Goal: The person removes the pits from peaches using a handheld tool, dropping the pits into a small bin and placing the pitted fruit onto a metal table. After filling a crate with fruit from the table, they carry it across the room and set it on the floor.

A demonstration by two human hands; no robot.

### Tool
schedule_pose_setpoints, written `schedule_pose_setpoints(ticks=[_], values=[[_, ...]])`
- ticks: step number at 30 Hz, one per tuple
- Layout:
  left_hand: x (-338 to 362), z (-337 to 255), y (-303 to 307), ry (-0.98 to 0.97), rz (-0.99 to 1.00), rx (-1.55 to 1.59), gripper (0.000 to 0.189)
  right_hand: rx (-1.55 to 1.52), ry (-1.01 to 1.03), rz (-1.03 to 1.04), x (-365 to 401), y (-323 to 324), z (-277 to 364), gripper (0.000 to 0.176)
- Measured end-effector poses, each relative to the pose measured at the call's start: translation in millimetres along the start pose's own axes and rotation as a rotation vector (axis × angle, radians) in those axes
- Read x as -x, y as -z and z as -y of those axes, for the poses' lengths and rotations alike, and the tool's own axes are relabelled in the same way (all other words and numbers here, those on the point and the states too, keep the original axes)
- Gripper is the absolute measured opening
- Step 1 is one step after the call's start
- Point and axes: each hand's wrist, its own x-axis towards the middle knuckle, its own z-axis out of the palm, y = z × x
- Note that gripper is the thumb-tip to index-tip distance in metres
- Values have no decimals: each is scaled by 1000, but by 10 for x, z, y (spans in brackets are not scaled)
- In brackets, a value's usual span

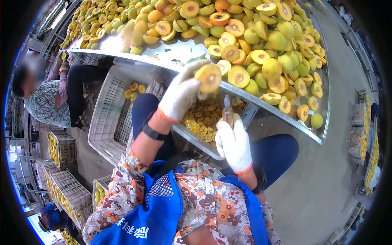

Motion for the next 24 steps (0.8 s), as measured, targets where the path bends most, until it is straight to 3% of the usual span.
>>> schedule_pose_setpoints(ticks=[2,3,5,9,11,12,15,21,23,24], values=[[169,86,-103,45,35,81,80,32,199,-111,-71,-56,60,23],[250,101,-160,84,35,125,75,33,197,-111,-93,-71,150,23],[325,176,-274,-9,-3,69,54,65,-110,-121,-95,-84,355,23],[376,196,-301,-64,-32,-126,41,177,-8,-131,-8,-135,265,20],[390,236,-326,-14,-128,-272,31,609,497,-82,22,-128,93,18],[398,217,-378,-59,-170,-378,24,609,494,-83,33,-143,61,18],[398,254,-375,-77,-202,-466,22,531,398,-31,64,-170,33,21],[429,298,-483,-94,-220,-689,24,547,508,-58,136,-166,-149,26],[398,297,-475,-117,-224,-765,24,429,534,-54,186,-170,-275,25],[367,276,-431,-63,-139,-728,24,428,530,-56,187,-147,-155,25]])
